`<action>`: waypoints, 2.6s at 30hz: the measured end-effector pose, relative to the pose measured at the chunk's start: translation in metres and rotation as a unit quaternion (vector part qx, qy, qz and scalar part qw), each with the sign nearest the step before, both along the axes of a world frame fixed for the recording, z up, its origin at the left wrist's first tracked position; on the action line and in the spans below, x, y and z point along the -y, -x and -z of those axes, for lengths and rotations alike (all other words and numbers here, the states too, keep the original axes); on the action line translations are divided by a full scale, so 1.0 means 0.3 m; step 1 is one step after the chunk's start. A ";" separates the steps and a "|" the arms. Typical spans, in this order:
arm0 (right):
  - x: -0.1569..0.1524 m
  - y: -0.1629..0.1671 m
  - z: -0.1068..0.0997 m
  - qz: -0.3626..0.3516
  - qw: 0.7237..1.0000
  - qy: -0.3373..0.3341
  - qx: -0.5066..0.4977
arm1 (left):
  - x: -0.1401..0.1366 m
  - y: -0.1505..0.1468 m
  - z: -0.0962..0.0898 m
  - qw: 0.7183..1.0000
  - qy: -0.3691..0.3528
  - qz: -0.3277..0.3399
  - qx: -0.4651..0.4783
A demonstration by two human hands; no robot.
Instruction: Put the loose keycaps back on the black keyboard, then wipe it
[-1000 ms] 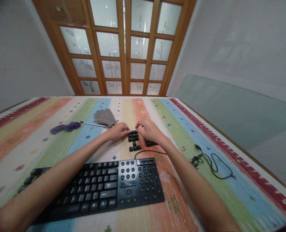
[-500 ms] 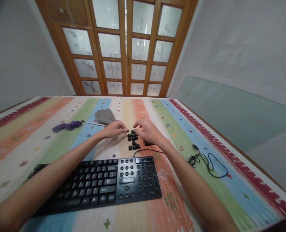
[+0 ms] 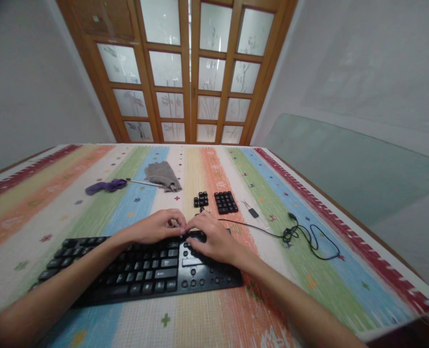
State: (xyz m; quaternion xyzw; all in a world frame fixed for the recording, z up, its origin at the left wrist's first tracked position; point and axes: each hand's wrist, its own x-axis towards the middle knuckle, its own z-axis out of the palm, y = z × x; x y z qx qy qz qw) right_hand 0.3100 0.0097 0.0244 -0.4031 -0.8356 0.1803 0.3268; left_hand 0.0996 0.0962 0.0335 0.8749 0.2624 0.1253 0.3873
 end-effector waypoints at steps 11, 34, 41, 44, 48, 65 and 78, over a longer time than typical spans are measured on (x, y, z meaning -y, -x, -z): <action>-0.003 0.017 0.042 0.029 0.999 -0.034 0.003 | 0.018 -0.007 0.018 0.999 0.028 -0.011 -0.021; 0.007 0.021 0.050 0.050 0.999 -0.018 -0.011 | 0.010 -0.008 0.011 0.998 0.036 -0.017 -0.038; 0.007 0.021 0.047 0.052 0.998 -0.016 -0.001 | 0.008 -0.007 0.013 0.999 0.035 -0.018 -0.035; 0.007 0.022 0.048 0.057 0.998 -0.019 0.001 | 0.006 -0.007 0.016 0.999 0.035 -0.017 -0.030; 0.006 0.023 0.049 0.063 0.998 -0.019 0.000 | 0.011 -0.006 0.018 0.999 0.030 -0.022 -0.022; 0.002 0.016 0.051 0.066 0.998 0.000 0.013 | 0.024 -0.017 0.021 0.999 0.020 -0.042 -0.024; -0.005 0.028 0.040 0.074 0.996 0.008 0.039 | 0.016 -0.021 0.033 0.997 0.045 -0.068 -0.008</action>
